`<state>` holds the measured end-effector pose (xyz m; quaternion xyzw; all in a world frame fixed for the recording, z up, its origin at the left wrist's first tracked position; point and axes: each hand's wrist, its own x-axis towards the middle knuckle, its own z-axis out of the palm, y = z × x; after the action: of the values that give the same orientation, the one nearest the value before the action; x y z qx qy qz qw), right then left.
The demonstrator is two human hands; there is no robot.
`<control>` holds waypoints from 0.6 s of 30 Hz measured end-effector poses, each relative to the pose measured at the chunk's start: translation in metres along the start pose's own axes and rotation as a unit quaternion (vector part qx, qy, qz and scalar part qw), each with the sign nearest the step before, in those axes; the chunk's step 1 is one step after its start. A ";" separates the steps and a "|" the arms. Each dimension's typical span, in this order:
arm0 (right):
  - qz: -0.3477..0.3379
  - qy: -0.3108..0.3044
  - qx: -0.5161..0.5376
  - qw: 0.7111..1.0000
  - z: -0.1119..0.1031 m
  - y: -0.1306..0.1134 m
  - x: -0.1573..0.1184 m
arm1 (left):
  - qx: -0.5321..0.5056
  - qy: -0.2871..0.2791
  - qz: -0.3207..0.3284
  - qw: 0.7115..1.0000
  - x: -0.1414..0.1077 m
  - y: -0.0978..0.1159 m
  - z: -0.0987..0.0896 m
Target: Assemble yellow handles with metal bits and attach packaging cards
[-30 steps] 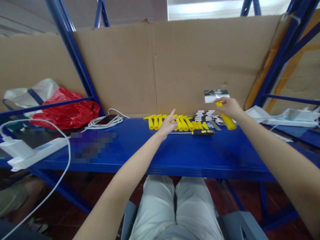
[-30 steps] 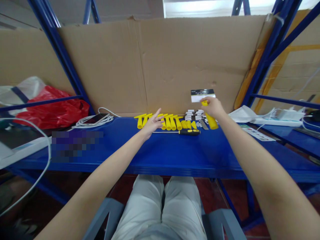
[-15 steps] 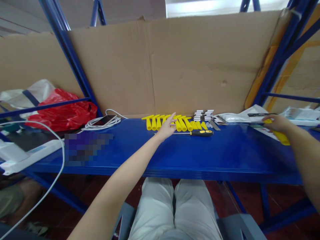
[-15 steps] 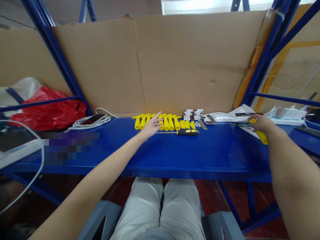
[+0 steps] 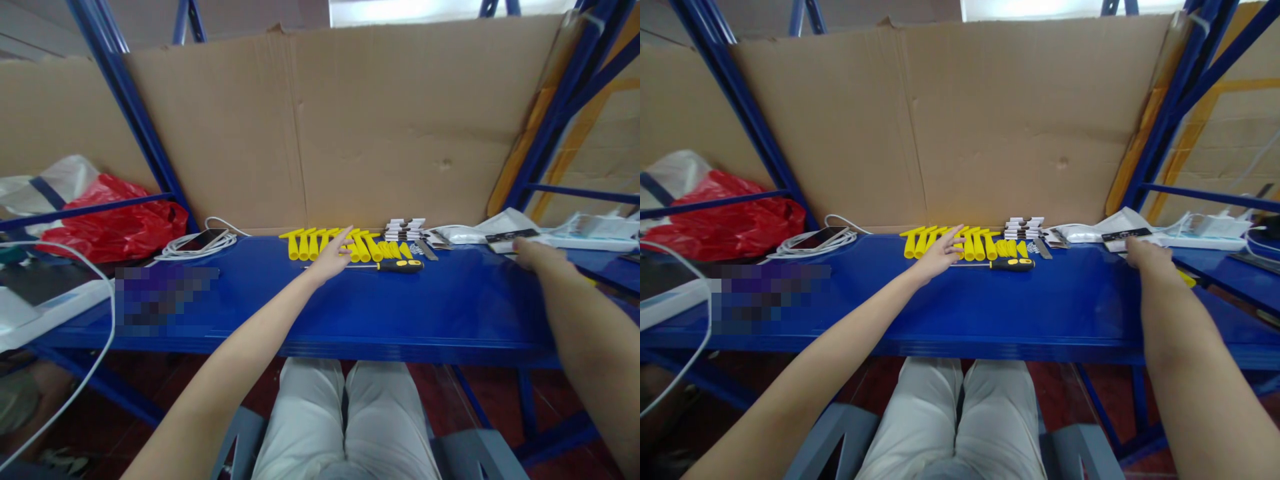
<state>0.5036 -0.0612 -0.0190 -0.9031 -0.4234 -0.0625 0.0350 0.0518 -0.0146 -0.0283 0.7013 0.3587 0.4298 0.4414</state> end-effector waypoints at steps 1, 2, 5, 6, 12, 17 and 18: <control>0.002 0.003 -0.003 1.000 0.000 0.000 -0.002 | 0.006 0.000 -0.001 1.000 0.000 0.000 0.000; 0.003 0.006 -0.003 1.000 0.001 0.000 -0.002 | 0.010 0.000 -0.001 1.000 0.000 0.000 0.000; 0.006 0.011 0.012 1.000 0.005 0.001 -0.001 | 0.011 0.001 0.002 1.000 0.001 -0.002 0.000; 0.010 0.016 0.019 1.000 0.008 0.002 0.000 | 0.009 0.000 0.004 1.000 0.002 -0.003 0.000; 0.040 0.040 0.060 0.997 0.017 0.006 0.003 | 0.005 -0.005 0.002 1.000 0.002 -0.005 0.001; 0.048 0.061 0.071 0.994 0.016 0.003 -0.002 | 0.035 -0.003 0.000 0.999 -0.001 -0.001 0.002; 0.048 0.063 0.070 0.994 0.015 0.002 -0.004 | 0.039 -0.004 0.004 0.999 -0.001 -0.001 0.002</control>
<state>0.5041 -0.0641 -0.0348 -0.9119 -0.3802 -0.0874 0.1274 0.0530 -0.0158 -0.0298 0.7209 0.3711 0.4144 0.4134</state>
